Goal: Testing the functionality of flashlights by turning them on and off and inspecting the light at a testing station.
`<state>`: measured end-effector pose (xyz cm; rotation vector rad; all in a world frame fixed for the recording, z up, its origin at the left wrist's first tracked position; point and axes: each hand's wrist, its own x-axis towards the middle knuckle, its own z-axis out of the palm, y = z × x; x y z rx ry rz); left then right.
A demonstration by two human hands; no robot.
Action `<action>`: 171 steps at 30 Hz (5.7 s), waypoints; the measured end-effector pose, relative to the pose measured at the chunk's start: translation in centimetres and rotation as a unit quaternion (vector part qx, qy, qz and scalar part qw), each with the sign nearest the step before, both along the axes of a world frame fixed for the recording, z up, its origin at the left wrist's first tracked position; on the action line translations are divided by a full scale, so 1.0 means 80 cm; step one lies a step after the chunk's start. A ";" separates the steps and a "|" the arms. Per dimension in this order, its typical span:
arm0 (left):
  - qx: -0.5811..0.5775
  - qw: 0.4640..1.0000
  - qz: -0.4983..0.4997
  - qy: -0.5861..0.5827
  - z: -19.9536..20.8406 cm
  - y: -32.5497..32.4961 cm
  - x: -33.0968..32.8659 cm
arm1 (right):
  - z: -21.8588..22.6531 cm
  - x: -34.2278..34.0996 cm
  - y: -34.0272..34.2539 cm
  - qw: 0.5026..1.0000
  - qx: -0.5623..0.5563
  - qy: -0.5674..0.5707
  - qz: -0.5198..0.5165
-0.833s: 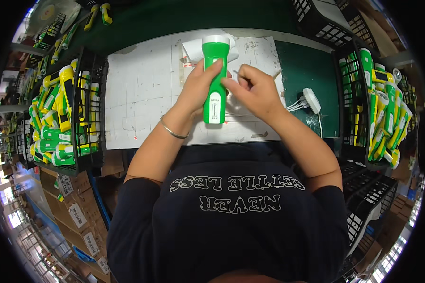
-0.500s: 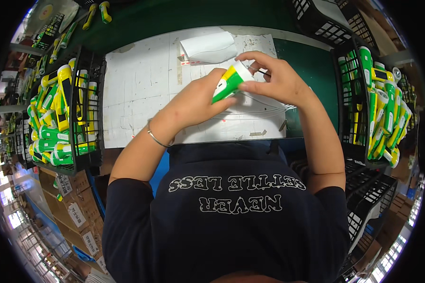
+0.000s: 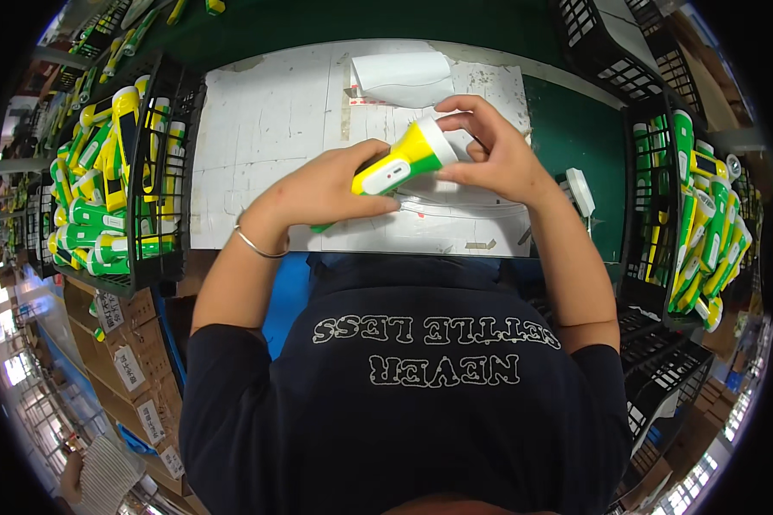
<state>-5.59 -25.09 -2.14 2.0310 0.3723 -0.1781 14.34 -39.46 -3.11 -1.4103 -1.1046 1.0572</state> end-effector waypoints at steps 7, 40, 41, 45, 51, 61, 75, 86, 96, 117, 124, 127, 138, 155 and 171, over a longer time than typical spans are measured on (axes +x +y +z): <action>-0.111 0.980 0.164 -0.033 -0.056 -0.003 -0.001 | -0.077 -0.032 0.031 0.871 -0.108 -0.473 -0.076; 0.248 0.929 0.186 -0.202 -0.060 -0.046 0.046 | -0.046 -0.012 0.002 0.989 -0.080 0.036 -0.121; 0.246 0.933 0.193 -0.178 -0.057 -0.046 0.047 | -0.047 -0.013 0.002 0.989 -0.077 0.020 -0.124; 0.289 0.900 0.258 -0.201 -0.072 -0.008 0.049 | -0.044 -0.015 -0.004 0.991 -0.079 -0.022 -0.103; -0.874 0.465 0.107 -0.089 -0.051 0.036 0.027 | -0.060 -0.006 -0.009 0.991 -0.068 0.013 -0.114; -0.362 0.859 0.208 -0.296 0.005 0.079 -0.066 | -0.082 -0.007 -0.015 0.981 -0.041 -0.122 -0.143; 0.442 0.695 0.493 0.280 0.050 0.227 -0.276 | -0.099 -0.010 -0.001 0.988 0.002 -0.011 -0.153; 0.476 0.787 0.390 -0.033 -0.007 0.364 0.025 | -0.087 -0.028 -0.003 0.942 0.071 -0.256 -0.204; 0.434 0.796 0.417 0.064 -0.122 0.556 0.068 | -0.079 -0.021 -0.005 0.960 0.054 -0.225 -0.159; -0.676 0.667 0.264 -0.170 -0.055 0.043 0.089 | -0.105 -0.023 -0.008 0.962 0.065 -0.141 -0.223; -0.665 0.681 0.266 -0.150 -0.048 -0.011 0.083 | -0.090 -0.022 -0.018 0.968 0.080 -0.049 -0.234; -0.659 0.693 0.256 -0.145 -0.050 -0.015 0.085 | -0.066 -0.025 -0.028 0.971 0.056 -0.050 -0.229; -0.656 0.700 0.247 -0.139 -0.048 -0.024 0.096 | -0.019 -0.020 -0.050 0.970 0.077 -0.151 -0.173; -0.350 0.892 0.053 -0.279 -0.005 -0.064 0.064 | -0.026 -0.048 -0.060 0.988 -0.063 -0.136 -0.039; -0.688 0.698 0.133 -0.148 -0.042 -0.025 0.102 | -0.036 -0.101 -0.075 0.941 -0.142 0.295 0.085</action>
